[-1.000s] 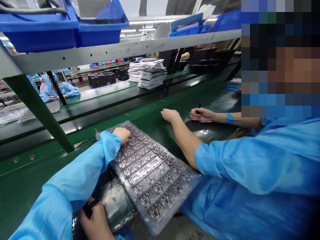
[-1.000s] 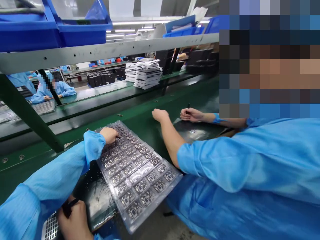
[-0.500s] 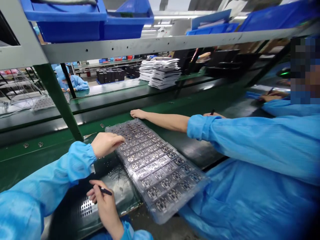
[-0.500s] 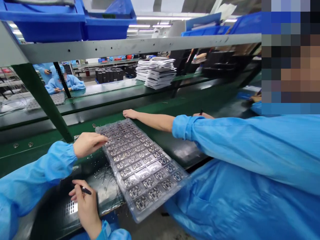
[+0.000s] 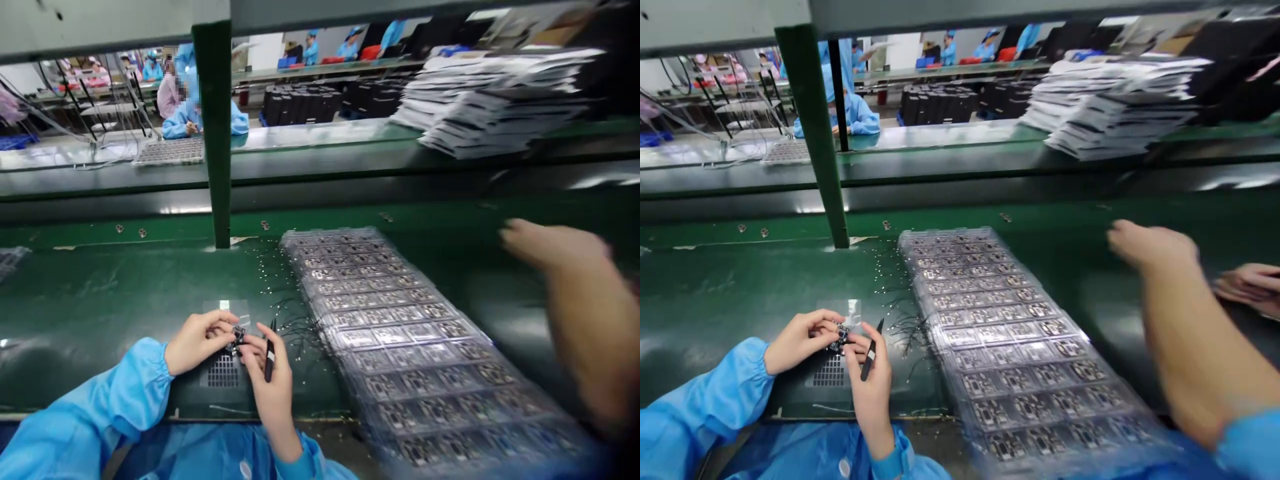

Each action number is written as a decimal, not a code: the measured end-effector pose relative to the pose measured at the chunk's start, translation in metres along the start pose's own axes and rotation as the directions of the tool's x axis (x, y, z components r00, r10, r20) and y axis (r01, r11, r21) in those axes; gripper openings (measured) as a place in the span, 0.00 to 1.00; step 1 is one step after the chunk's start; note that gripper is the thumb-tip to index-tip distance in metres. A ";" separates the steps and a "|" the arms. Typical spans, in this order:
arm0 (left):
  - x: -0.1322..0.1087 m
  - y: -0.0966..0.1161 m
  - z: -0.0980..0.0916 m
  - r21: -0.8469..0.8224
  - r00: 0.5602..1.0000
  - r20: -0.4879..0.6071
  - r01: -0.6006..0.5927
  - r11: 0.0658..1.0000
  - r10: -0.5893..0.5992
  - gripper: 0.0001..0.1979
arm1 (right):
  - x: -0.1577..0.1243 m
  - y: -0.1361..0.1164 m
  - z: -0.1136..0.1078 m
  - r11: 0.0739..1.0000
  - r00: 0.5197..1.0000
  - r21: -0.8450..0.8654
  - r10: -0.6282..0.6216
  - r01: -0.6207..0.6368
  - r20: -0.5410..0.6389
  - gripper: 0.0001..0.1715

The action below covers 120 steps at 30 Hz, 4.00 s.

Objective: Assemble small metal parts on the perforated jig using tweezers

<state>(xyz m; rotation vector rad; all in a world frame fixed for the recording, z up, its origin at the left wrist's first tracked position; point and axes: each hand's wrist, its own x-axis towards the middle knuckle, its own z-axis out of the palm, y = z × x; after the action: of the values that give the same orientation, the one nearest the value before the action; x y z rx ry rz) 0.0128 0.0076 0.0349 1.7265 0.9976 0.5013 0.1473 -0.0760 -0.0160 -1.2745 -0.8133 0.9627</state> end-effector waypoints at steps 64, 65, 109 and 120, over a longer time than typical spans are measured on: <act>-0.002 -0.009 -0.021 -0.029 0.987 0.096 0.129 0.991 -0.126 0.09 | -0.001 -0.008 -0.023 0.981 0.981 -0.027 0.194 -0.195 -0.024 0.26; -0.003 -0.009 -0.018 -0.028 0.980 0.168 0.112 0.993 -0.106 0.09 | -0.002 -0.010 -0.026 0.973 0.975 -0.069 0.221 -0.220 0.009 0.26; -0.005 -0.015 0.000 0.031 0.939 0.322 0.121 0.992 -0.124 0.06 | -0.009 -0.015 -0.031 0.985 0.987 -0.066 0.162 -0.162 0.001 0.13; -0.005 -0.016 0.002 0.019 0.916 0.338 0.220 0.975 -0.214 0.08 | -0.011 -0.010 -0.026 0.985 0.993 -0.128 0.119 -0.117 0.006 0.12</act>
<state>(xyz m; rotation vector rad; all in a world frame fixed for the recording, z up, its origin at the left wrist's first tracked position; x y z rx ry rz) 0.0052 0.0047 0.0201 1.5919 0.9148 0.0637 0.1684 -0.0967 -0.0099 -1.4408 -0.8274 1.0281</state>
